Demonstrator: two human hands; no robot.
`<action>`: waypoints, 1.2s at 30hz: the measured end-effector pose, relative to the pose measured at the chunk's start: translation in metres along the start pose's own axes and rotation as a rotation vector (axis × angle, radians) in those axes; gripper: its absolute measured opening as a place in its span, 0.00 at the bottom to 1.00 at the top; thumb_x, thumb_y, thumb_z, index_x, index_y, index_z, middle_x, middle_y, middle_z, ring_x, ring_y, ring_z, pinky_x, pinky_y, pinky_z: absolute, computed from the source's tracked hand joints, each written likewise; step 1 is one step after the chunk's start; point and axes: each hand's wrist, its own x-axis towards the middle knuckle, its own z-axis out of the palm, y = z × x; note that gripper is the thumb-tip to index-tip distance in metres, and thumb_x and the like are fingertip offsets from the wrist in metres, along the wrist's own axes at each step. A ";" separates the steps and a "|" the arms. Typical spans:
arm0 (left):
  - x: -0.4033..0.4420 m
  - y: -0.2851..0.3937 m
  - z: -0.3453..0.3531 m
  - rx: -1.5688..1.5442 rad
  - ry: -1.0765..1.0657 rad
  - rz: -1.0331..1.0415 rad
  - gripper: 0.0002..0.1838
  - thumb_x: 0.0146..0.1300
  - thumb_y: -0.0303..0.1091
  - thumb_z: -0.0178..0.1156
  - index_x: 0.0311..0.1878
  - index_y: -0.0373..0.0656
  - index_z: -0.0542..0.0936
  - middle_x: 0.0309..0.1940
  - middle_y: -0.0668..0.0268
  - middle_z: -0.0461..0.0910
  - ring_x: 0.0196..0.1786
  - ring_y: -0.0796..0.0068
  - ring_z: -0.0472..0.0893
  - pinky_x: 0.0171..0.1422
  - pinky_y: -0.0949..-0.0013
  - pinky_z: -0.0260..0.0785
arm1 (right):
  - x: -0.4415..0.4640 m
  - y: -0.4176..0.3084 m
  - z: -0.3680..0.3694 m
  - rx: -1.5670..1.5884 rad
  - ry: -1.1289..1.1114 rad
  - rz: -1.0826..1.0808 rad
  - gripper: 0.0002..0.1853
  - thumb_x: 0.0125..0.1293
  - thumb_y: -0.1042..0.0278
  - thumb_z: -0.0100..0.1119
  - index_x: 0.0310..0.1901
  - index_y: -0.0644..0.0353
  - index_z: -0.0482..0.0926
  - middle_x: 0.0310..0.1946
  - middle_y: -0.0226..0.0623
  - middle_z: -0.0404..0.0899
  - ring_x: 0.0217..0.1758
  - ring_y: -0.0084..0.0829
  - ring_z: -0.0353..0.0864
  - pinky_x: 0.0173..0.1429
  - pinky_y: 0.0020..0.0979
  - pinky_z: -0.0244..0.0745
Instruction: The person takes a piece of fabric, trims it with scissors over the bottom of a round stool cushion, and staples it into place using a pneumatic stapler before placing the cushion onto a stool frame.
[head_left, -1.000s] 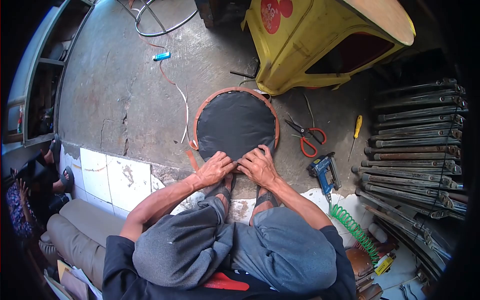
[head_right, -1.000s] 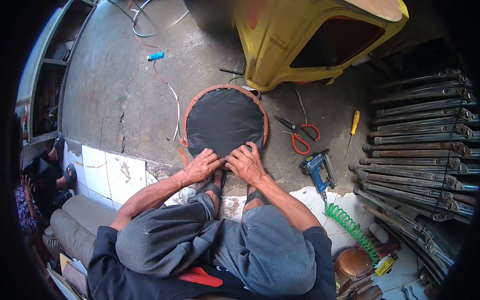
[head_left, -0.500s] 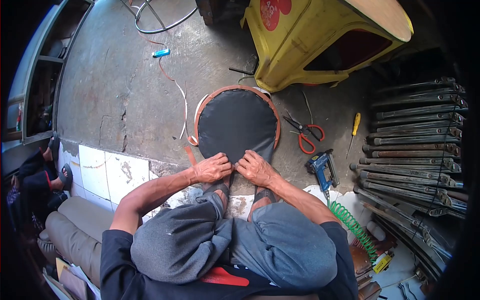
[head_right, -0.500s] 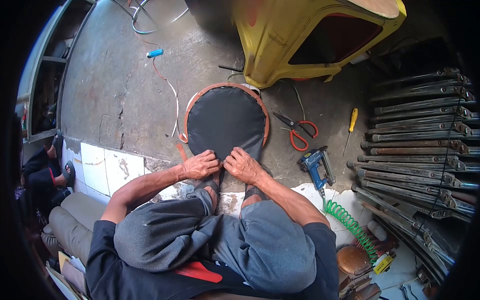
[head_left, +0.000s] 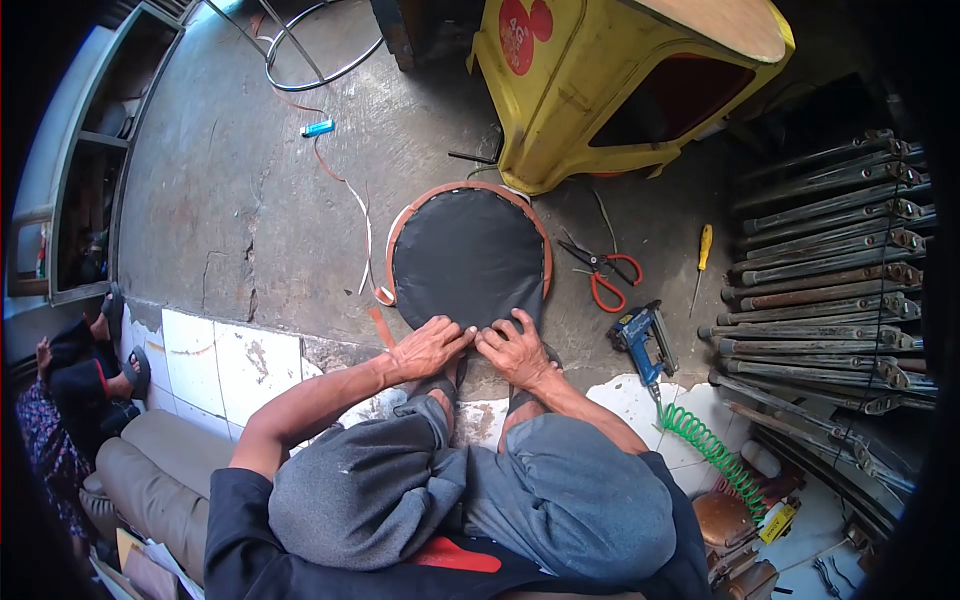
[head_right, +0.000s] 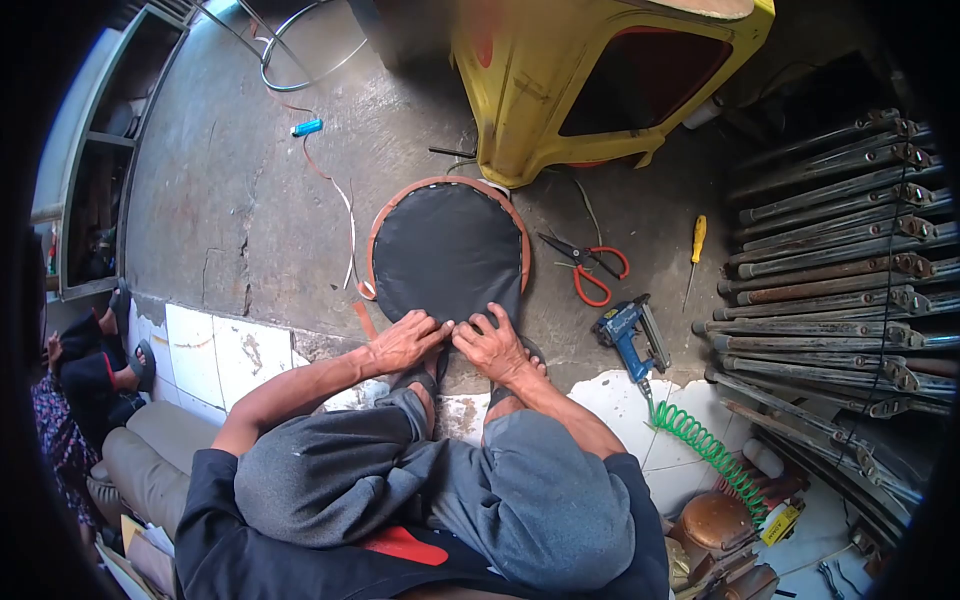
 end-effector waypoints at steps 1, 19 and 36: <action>0.006 0.001 0.004 -0.002 -0.002 -0.001 0.30 0.65 0.30 0.55 0.71 0.33 0.71 0.44 0.60 0.74 0.46 0.62 0.74 0.56 0.60 0.69 | -0.001 0.007 -0.001 -0.009 0.024 0.006 0.09 0.62 0.65 0.60 0.44 0.51 0.84 0.40 0.25 0.79 0.53 0.29 0.78 0.72 0.54 0.64; 0.048 0.020 0.045 0.251 0.261 -0.120 0.30 0.60 0.31 0.57 0.66 0.26 0.75 0.45 0.60 0.75 0.48 0.64 0.75 0.58 0.62 0.69 | -0.169 0.074 -0.087 -0.178 -0.228 1.252 0.43 0.54 0.78 0.64 0.74 0.64 0.61 0.51 0.59 0.79 0.57 0.60 0.78 0.64 0.53 0.71; 0.046 0.020 0.038 0.146 0.328 -0.113 0.22 0.61 0.32 0.58 0.56 0.28 0.81 0.44 0.59 0.77 0.50 0.62 0.76 0.58 0.61 0.69 | -0.003 0.001 -0.092 0.745 -0.324 0.906 0.26 0.59 0.66 0.65 0.59 0.63 0.77 0.36 0.63 0.85 0.44 0.63 0.87 0.47 0.51 0.82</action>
